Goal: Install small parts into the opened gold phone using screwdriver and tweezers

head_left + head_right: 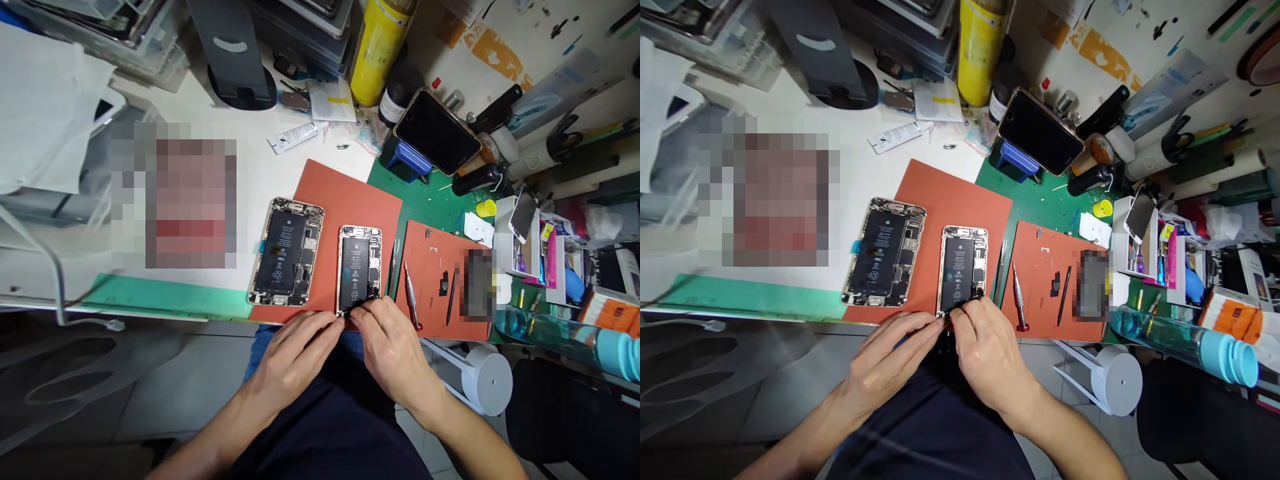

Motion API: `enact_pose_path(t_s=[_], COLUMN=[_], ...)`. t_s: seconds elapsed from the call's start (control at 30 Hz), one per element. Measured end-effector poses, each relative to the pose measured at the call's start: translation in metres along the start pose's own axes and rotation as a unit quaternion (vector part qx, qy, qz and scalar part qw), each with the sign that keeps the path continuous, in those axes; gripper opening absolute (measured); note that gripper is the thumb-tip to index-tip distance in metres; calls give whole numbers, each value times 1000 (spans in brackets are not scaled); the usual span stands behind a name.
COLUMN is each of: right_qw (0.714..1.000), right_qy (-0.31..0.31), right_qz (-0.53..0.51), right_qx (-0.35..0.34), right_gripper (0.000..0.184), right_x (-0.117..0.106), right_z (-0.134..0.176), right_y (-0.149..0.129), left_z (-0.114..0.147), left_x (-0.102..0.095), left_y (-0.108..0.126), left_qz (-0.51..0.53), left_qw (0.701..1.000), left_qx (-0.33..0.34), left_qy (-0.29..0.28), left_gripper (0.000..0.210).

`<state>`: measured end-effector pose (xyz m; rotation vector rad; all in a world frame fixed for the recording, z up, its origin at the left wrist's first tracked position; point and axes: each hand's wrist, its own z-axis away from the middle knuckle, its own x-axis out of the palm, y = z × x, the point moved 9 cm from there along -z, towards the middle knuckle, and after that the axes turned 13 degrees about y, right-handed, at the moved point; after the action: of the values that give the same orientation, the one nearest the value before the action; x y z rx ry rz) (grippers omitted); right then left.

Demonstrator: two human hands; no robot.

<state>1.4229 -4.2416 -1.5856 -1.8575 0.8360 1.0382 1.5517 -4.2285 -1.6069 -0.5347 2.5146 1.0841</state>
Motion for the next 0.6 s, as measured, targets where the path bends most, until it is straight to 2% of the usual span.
enact_pose_path(t_s=[0.3, 0.6], right_qw=[997, 994], right_qy=[-52, -57], right_qz=[-47, -67], right_qx=[28, 59], right_gripper=[27, 28], right_x=[5, 3], right_z=[0, 1], right_y=[6, 13], left_z=[2, 1], left_x=[0, 1], left_y=[-4, -2], left_qz=[4, 6], left_qw=[1000, 1000], left_qx=[-29, -19], left_qy=[-8, -23], left_gripper=[37, 34])
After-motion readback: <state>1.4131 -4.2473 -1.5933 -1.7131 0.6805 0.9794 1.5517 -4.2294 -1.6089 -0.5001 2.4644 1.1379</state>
